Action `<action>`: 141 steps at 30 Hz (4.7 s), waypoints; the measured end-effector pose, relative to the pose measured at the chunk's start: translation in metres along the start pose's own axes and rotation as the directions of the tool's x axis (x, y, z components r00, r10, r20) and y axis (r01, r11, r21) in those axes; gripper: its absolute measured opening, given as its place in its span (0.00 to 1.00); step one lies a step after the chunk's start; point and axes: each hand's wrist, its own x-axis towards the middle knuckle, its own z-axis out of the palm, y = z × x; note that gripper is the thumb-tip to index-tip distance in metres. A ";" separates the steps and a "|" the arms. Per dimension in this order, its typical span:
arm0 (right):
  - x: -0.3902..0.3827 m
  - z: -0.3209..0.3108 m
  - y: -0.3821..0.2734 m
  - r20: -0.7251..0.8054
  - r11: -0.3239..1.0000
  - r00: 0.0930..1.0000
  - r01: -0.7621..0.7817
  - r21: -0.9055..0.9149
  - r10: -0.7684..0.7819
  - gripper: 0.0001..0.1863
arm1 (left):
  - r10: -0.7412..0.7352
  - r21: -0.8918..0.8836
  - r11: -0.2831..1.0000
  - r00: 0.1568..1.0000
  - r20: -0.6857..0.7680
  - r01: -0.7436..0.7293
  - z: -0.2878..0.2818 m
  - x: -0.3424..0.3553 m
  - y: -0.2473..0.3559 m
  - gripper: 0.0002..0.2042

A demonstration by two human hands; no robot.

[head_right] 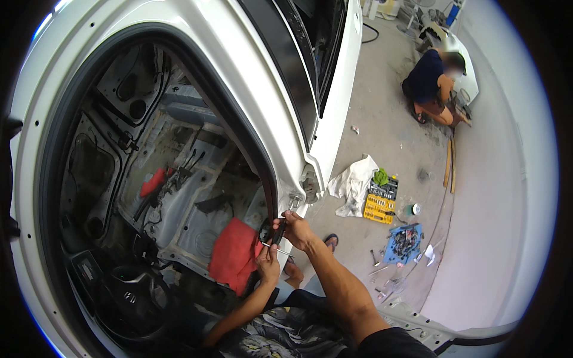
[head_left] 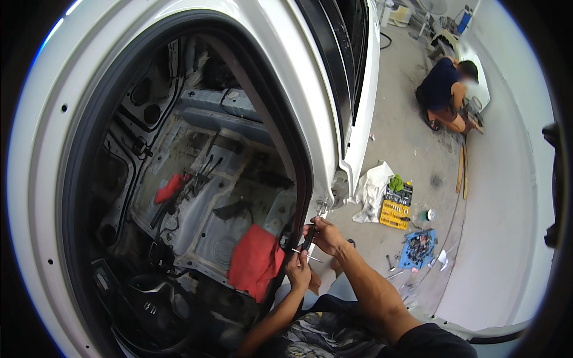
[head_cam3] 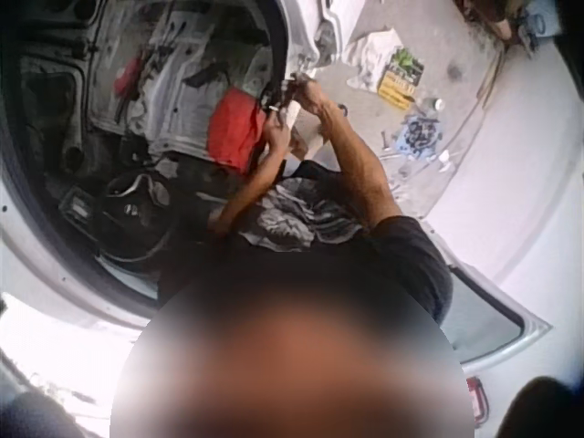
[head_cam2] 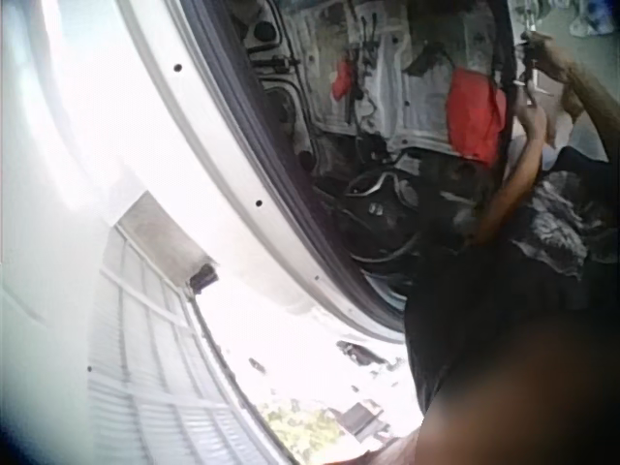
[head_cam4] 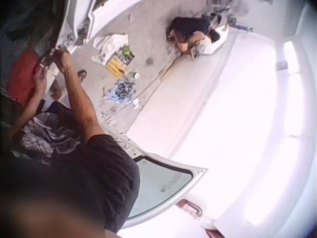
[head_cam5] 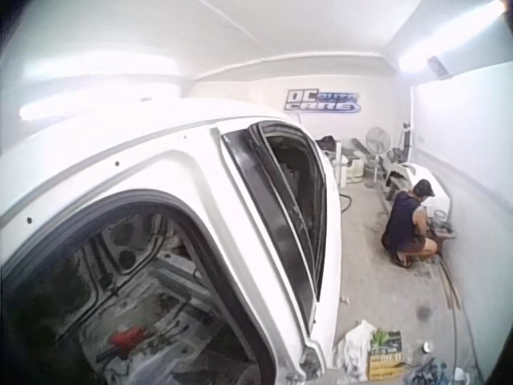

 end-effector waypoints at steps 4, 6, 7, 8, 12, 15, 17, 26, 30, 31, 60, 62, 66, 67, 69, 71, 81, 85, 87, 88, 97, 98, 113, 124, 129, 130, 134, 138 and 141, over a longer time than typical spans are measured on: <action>0.008 0.005 -0.010 -0.144 0.996 0.986 -0.086 0.023 0.088 0.18 | 0.725 0.407 0.375 0.537 0.431 -0.833 -0.008 0.010 0.024 0.17; 0.013 0.009 -0.003 -0.180 0.999 0.983 -0.038 -0.014 0.034 0.20 | 0.656 0.548 0.331 0.604 0.452 -0.769 -0.011 -0.002 0.039 0.14; 0.014 0.010 0.001 -0.244 0.999 0.969 -0.036 -0.016 0.031 0.21 | 0.593 0.615 0.331 0.665 0.454 -0.715 -0.010 -0.012 0.045 0.13; 0.018 0.012 0.003 -0.230 0.992 0.973 -0.006 0.129 0.036 0.24 | 0.593 0.602 0.422 0.709 0.383 -0.678 -0.013 -0.025 0.049 0.18; 0.019 0.007 0.004 -0.036 0.977 0.999 -0.007 0.213 0.015 0.26 | -0.259 -0.227 0.941 0.966 -0.006 0.251 0.000 -0.041 0.043 0.26; 0.021 0.000 -0.003 -0.026 0.972 0.995 -0.091 0.217 0.099 0.24 | -0.114 -0.498 0.834 0.957 0.268 0.239 0.001 -0.003 0.028 0.28; 0.023 -0.003 -0.007 0.065 0.975 0.992 -0.116 0.188 0.106 0.22 | 0.302 0.072 0.938 0.900 0.313 -0.340 -0.003 0.013 0.025 0.27; 0.036 -0.006 -0.021 0.163 0.935 0.968 -0.232 0.268 0.193 0.13 | 0.600 0.606 0.698 0.773 -0.205 -0.381 -0.009 -0.025 0.053 0.37; 0.036 -0.009 -0.030 0.231 0.923 0.947 -0.283 0.260 0.225 0.12 | 0.309 0.244 0.936 0.924 -0.227 -0.253 0.015 -0.026 0.030 0.28; 0.035 -0.007 -0.030 0.192 0.921 0.949 -0.295 0.255 0.251 0.12 | 0.261 0.149 0.961 0.940 -0.218 -0.232 0.022 -0.022 0.024 0.26; 0.039 0.003 -0.025 0.083 0.841 0.846 -0.532 0.098 0.526 0.11 | -0.501 -0.421 0.826 0.831 -0.243 0.375 0.022 -0.033 0.025 0.33; 0.035 0.005 -0.025 0.092 0.842 0.856 -0.518 0.153 0.509 0.12 | -0.396 -0.406 0.854 0.913 -0.100 0.326 0.031 -0.034 0.021 0.31; 0.026 0.008 -0.028 0.107 0.883 0.899 -0.437 0.170 0.425 0.09 | 0.332 0.538 0.824 0.919 -0.211 -0.174 0.032 -0.025 0.027 0.25; 0.025 0.009 -0.029 0.093 0.888 0.904 -0.427 0.173 0.417 0.09 | 0.557 0.848 0.462 0.829 -0.049 -0.260 0.026 -0.023 0.031 0.26; 0.023 0.010 -0.029 -0.008 0.881 0.897 -0.432 0.194 0.441 0.08 | 0.579 0.911 0.288 0.811 0.078 -0.294 0.017 -0.019 0.039 0.29; 0.024 0.011 -0.027 0.033 0.908 0.921 -0.388 0.156 0.388 0.07 | 0.593 0.943 0.216 0.801 0.080 -0.255 0.011 -0.017 0.046 0.28; 0.021 0.011 -0.024 0.175 0.914 0.943 -0.322 0.247 0.284 0.07 | 0.360 0.443 0.834 0.933 0.014 -0.329 0.014 0.002 0.043 0.12; 0.014 0.017 -0.021 0.063 0.910 0.926 -0.377 0.174 0.372 0.07 | 0.544 0.835 0.143 0.748 0.382 -0.531 0.005 -0.017 0.047 0.11; 0.017 0.014 -0.020 0.027 0.887 0.914 -0.399 0.234 0.404 0.09 | 0.569 0.855 0.227 0.776 0.272 -0.466 0.011 -0.030 0.046 0.09; 0.019 0.010 -0.018 0.069 0.886 0.906 -0.422 0.193 0.417 0.09 | 0.632 0.783 0.420 0.767 0.111 -0.459 0.013 -0.036 0.045 0.15; 0.023 -0.007 -0.004 0.099 0.929 0.949 -0.313 0.199 0.298 0.07 | 0.425 0.775 0.494 0.887 0.182 -0.395 0.015 -0.008 0.036 0.23; 0.019 -0.003 -0.006 0.088 0.888 0.917 -0.398 0.231 0.388 0.07 | 0.494 0.881 0.205 0.822 0.283 -0.427 0.011 -0.008 0.037 0.24; 0.031 -0.007 -0.010 0.168 0.916 0.973 -0.210 0.342 0.160 0.06 | 0.453 0.553 0.700 0.880 0.146 -0.452 0.028 -0.001 0.038 0.22; 0.000 0.004 0.002 -0.092 0.990 0.992 -0.076 0.117 0.087 0.12 | 0.453 0.280 0.861 0.891 -0.037 -0.426 -0.016 0.011 0.007 0.25; 0.007 0.023 0.015 -0.271 0.978 0.963 0.056 0.200 0.000 0.23 | -0.376 -0.420 0.534 0.651 0.660 0.734 -0.030 0.010 -0.005 0.27; 0.008 0.020 0.014 -0.192 0.967 0.981 0.029 0.254 0.021 0.28 | -0.389 -0.374 0.517 0.600 0.699 0.770 -0.031 0.016 -0.005 0.28; 0.013 0.002 0.016 0.064 0.942 0.998 -0.030 0.334 0.009 0.28 | -0.564 -0.017 0.527 0.364 0.742 0.850 -0.029 0.030 0.002 0.28; 0.018 -0.009 0.023 0.068 0.963 0.995 0.052 0.264 -0.072 0.26 | -0.396 -0.118 0.818 0.701 0.593 0.562 -0.010 0.013 -0.001 0.22; 0.013 -0.014 0.022 -0.130 0.993 0.985 0.115 0.034 -0.110 0.23 | 0.002 0.437 0.891 0.962 0.273 -0.126 0.004 0.009 -0.010 0.12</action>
